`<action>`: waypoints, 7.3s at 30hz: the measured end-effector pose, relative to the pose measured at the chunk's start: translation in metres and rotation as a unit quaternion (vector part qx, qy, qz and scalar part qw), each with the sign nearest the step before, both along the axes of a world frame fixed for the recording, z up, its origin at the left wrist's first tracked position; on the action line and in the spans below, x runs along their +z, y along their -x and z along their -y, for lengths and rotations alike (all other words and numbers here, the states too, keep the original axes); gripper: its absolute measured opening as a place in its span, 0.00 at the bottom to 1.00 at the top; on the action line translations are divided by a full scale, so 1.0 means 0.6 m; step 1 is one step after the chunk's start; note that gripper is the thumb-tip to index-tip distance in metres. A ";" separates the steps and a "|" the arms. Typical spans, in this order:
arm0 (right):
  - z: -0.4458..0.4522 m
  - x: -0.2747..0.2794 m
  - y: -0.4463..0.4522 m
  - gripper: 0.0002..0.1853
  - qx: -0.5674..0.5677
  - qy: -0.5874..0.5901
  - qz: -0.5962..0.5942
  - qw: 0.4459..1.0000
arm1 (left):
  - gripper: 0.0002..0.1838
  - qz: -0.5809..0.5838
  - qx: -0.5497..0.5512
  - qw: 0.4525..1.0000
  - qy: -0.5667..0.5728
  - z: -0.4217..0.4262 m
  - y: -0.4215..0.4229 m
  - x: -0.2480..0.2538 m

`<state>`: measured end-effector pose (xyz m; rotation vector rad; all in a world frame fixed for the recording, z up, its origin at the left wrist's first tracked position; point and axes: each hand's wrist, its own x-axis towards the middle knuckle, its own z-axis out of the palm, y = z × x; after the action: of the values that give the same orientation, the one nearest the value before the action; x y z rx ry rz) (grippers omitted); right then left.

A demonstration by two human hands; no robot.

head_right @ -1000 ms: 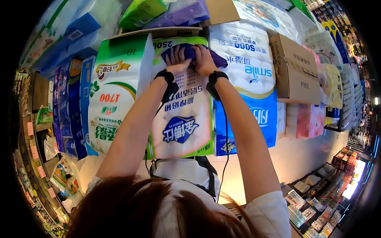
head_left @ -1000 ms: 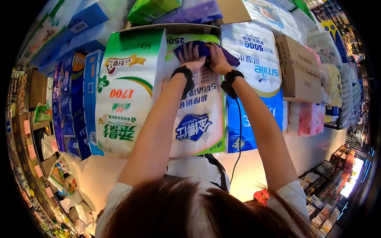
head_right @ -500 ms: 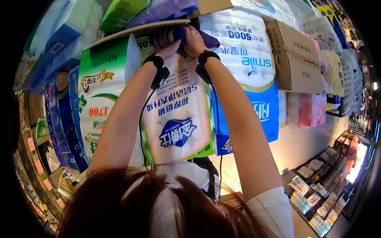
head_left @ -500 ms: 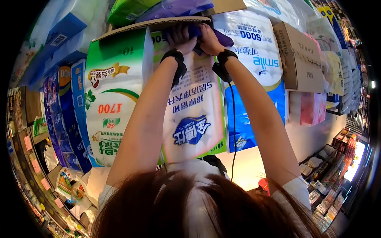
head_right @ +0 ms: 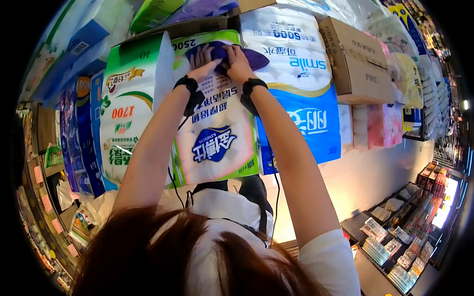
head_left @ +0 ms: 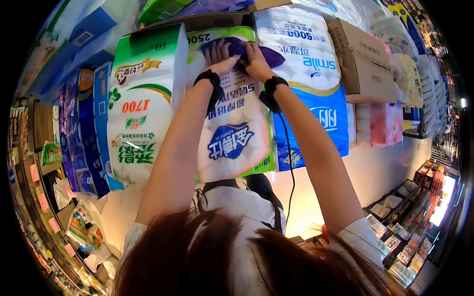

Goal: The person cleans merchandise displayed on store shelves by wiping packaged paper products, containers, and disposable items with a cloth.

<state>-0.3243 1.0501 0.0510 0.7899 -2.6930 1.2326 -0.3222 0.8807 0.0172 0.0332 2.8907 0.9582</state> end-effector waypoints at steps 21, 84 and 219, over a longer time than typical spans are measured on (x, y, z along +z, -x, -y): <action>-0.276 0.079 -0.382 0.33 0.126 0.001 0.020 0.992 | 0.51 -0.067 -0.050 0.996 -0.023 -0.250 -0.461 0.046; -0.378 0.004 0.349 0.39 0.037 -0.071 -0.027 0.996 | 0.39 -0.005 -0.024 1.000 -0.005 -0.378 0.311 0.055; -1.200 0.435 -0.365 0.15 0.332 0.660 0.619 0.268 | 0.34 0.092 -0.085 0.974 0.190 -1.248 -0.279 -0.238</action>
<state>-0.1052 1.7704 0.3123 -0.2099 -0.2219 -2.0800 -0.1547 1.6297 -0.1259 0.1529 2.7884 0.3502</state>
